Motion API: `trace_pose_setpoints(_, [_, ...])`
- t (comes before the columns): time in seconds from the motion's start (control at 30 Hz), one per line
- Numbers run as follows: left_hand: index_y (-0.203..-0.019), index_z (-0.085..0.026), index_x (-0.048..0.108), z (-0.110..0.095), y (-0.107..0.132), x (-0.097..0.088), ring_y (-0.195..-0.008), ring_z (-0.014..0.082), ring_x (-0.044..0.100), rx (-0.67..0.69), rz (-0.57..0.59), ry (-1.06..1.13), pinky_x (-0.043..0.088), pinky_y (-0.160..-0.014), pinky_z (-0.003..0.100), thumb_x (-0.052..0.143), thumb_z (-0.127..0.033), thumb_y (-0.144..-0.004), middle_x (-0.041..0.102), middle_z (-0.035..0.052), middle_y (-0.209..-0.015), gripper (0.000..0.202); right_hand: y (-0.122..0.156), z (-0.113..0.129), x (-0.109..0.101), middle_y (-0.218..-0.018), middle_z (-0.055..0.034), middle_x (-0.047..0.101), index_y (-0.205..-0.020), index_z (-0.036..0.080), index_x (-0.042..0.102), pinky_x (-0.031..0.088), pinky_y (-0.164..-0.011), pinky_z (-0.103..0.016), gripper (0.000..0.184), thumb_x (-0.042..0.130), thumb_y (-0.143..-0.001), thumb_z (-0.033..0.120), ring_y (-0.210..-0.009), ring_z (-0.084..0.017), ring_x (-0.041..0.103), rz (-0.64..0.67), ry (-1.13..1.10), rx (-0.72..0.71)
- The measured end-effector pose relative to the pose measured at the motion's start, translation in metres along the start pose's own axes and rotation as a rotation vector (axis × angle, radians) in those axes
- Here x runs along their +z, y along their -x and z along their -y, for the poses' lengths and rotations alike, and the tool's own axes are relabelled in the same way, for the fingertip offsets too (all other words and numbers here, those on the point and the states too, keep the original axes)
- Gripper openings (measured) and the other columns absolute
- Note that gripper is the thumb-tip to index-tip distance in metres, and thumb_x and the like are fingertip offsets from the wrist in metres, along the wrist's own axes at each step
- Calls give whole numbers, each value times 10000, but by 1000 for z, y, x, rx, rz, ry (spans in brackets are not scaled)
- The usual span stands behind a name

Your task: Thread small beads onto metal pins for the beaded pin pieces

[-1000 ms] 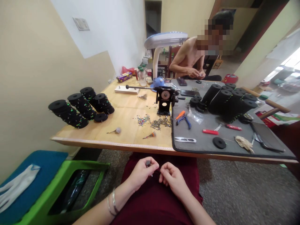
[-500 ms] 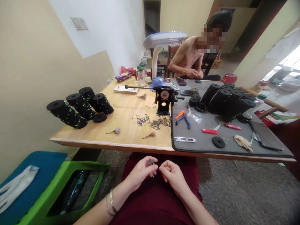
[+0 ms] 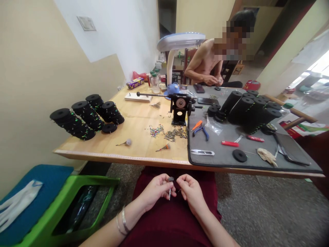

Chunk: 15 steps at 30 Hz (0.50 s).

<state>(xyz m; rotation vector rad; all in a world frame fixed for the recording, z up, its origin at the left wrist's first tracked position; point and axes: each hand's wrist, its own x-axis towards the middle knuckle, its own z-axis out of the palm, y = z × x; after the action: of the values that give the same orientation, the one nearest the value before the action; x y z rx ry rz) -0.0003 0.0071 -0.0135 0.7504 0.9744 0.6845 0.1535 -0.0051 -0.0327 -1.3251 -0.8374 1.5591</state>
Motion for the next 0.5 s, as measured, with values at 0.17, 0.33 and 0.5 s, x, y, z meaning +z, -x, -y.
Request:
trace_pose_setpoints(0.17, [-738, -152, 497, 0, 0, 1, -587, 127, 621, 30, -21, -101, 366, -468, 197, 676, -309, -717, 653, 28, -664, 240, -1, -1, 0, -347, 118, 380, -691, 159, 547, 174, -368, -173, 297, 666, -698, 432, -307, -33, 262, -7, 62, -23])
trace_pose_setpoints(0.33, [-748, -154, 493, 3, -1, 0, -585, 125, 615, 64, 0, -131, 359, -474, 201, 652, -315, -740, 654, 28, -665, 227, -2, -3, 0, -353, 105, 402, -695, 154, 567, 197, -367, -177, 301, 661, -701, 441, -310, -40, 287, -1, 97, -43])
trace_pose_setpoints(0.5, [-750, -155, 488, 4, -1, 1, -579, 124, 611, 64, 9, -128, 364, -477, 206, 656, -319, -737, 653, 27, -663, 235, -1, 1, 0, -363, 109, 391, -695, 158, 569, 192, -368, -175, 300, 670, -695, 441, -316, -40, 286, -38, 86, -54])
